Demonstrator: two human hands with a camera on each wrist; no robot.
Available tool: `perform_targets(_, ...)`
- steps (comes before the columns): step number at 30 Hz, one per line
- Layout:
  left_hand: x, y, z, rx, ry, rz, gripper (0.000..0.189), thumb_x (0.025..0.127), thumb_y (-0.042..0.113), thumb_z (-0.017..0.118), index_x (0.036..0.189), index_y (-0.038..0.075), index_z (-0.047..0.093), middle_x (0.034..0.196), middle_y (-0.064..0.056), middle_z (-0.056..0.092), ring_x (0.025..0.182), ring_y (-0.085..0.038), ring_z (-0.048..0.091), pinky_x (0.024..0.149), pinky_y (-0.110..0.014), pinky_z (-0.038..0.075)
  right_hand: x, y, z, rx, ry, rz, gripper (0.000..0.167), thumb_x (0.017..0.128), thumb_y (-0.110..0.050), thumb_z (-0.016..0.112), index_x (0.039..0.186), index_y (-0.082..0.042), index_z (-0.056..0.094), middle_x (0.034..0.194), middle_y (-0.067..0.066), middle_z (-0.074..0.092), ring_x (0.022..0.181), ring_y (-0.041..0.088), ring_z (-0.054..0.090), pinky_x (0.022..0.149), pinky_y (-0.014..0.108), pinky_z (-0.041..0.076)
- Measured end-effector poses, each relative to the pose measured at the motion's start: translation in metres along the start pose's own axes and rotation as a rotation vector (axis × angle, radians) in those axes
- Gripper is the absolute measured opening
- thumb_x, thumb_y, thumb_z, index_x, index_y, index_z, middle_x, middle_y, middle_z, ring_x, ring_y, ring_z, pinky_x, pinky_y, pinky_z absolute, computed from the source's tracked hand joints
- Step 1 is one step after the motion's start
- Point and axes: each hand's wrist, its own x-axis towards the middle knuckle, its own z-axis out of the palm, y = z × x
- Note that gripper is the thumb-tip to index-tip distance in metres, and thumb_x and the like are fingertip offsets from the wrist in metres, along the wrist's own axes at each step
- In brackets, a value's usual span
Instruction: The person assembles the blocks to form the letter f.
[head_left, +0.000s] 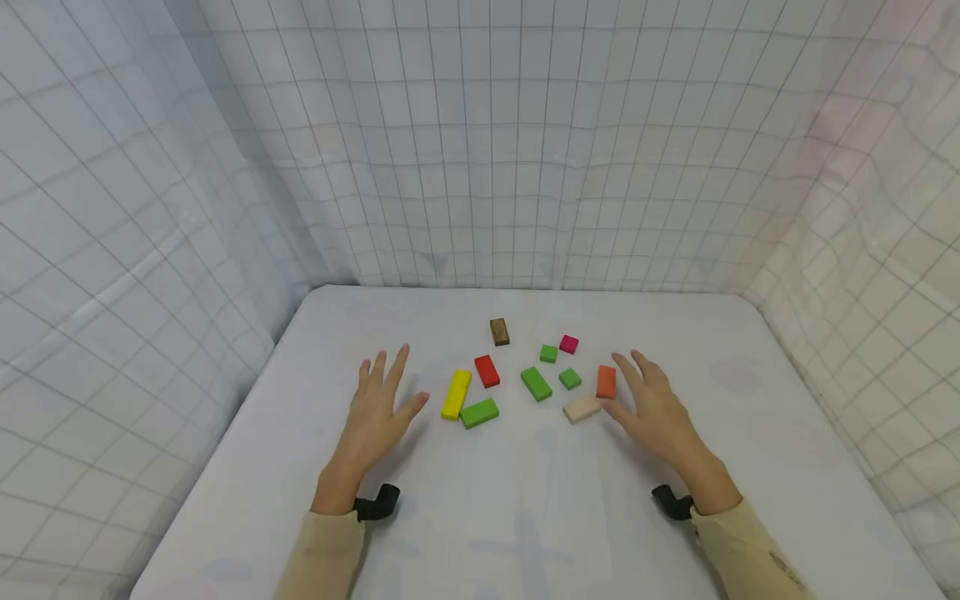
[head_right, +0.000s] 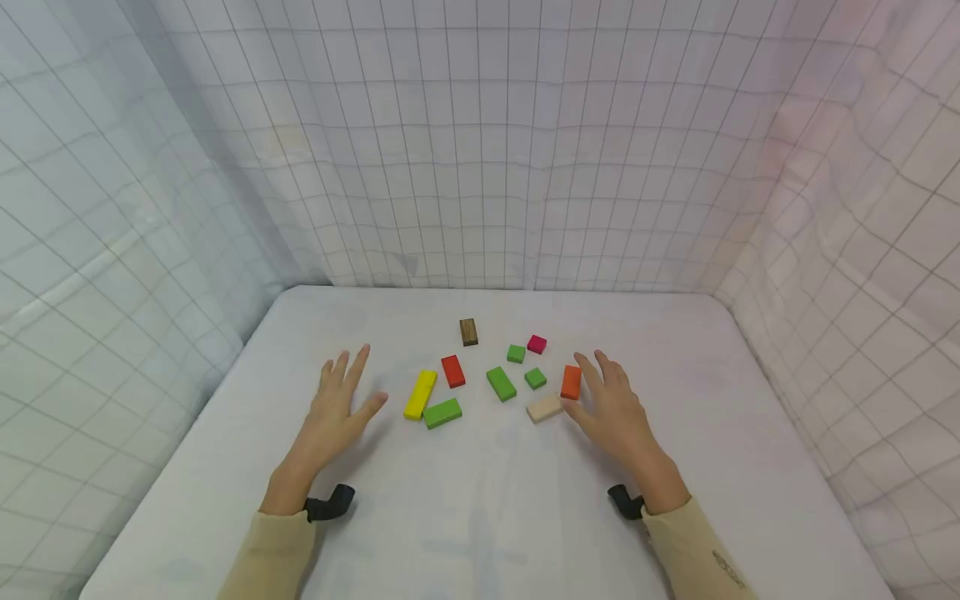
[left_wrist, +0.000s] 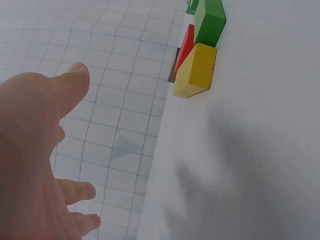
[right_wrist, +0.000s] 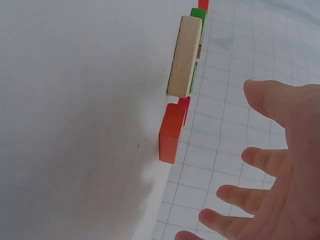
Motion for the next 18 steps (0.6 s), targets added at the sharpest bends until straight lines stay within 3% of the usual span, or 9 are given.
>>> perform_targets(4,0.0,0.006,0.0,-0.059,-0.055,0.013,0.081,0.098,0.064,0.051,0.162,0.04,0.007,0.166,-0.018,0.013,0.151,-0.044,0.005,0.104,-0.079,0.019,0.004,-0.012,0.002,0.027,-0.023,-0.013,0.081,0.096,-0.044,0.066,0.162,-0.023,0.023,0.163,0.017,0.02,0.146,0.042,0.023,0.089,0.07,0.046)
perform_targets(12,0.0,0.012,-0.006,-0.122,-0.132,0.065,0.076,0.1,0.049,0.059,0.162,0.024,0.022,0.16,-0.014,0.032,0.146,-0.035,0.029,0.114,-0.06,0.027,0.008,-0.048,0.013,0.112,-0.064,-0.089,0.075,0.096,-0.042,0.068,0.159,-0.022,0.032,0.16,0.015,0.029,0.145,0.037,0.029,0.093,0.071,0.043)
perform_targets(18,0.004,0.021,-0.005,-0.155,-0.176,0.08,0.076,0.098,0.042,0.066,0.161,0.022,0.028,0.161,-0.01,0.033,0.146,-0.034,0.029,0.114,-0.059,0.027,0.018,-0.071,0.026,0.073,-0.073,-0.131,0.071,0.093,-0.039,0.072,0.155,-0.023,0.04,0.155,0.01,0.039,0.141,0.032,0.036,0.094,0.061,0.048)
